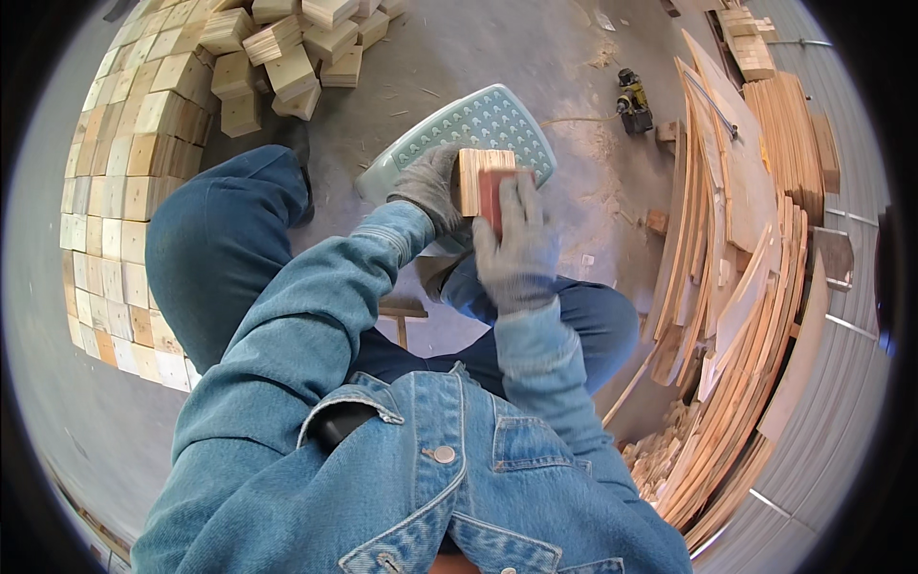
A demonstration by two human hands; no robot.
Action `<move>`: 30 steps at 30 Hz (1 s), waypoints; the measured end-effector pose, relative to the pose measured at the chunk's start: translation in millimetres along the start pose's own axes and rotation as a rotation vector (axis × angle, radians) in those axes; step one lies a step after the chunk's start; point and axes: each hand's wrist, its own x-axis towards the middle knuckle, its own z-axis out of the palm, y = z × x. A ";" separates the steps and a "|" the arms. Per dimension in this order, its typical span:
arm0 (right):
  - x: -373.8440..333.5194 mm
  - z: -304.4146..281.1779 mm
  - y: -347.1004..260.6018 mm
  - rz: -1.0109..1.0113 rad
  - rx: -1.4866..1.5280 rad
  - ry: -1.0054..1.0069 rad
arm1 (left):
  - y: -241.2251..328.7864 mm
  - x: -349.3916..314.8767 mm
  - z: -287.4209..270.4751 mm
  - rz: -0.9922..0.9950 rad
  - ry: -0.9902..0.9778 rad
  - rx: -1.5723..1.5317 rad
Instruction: The person sits on a low stool and sands small wooden blocks one at a time using a red sanding block. They hold each block on a small green stool, rub all sides, and place the finished pieces into a nearby pile.
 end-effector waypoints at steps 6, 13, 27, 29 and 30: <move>-41.0 2.5 -6.3 -0.055 -0.027 -0.002 | 7.0 -2.1 -6.0 0.006 -0.038 -0.017; 70.8 25.7 26.8 0.028 -0.130 0.068 | 27.2 -2.8 -10.9 -0.120 -0.094 0.054; -36.2 0.2 -13.7 -0.078 -0.007 0.013 | 2.6 0.5 -0.6 -0.061 -0.107 0.043; -16.5 4.2 -11.0 -0.091 0.003 0.014 | -1.1 2.1 0.7 -0.056 -0.089 0.044; -1.7 6.3 -9.4 -0.097 0.009 0.016 | -3.7 1.7 1.0 -0.054 -0.080 0.046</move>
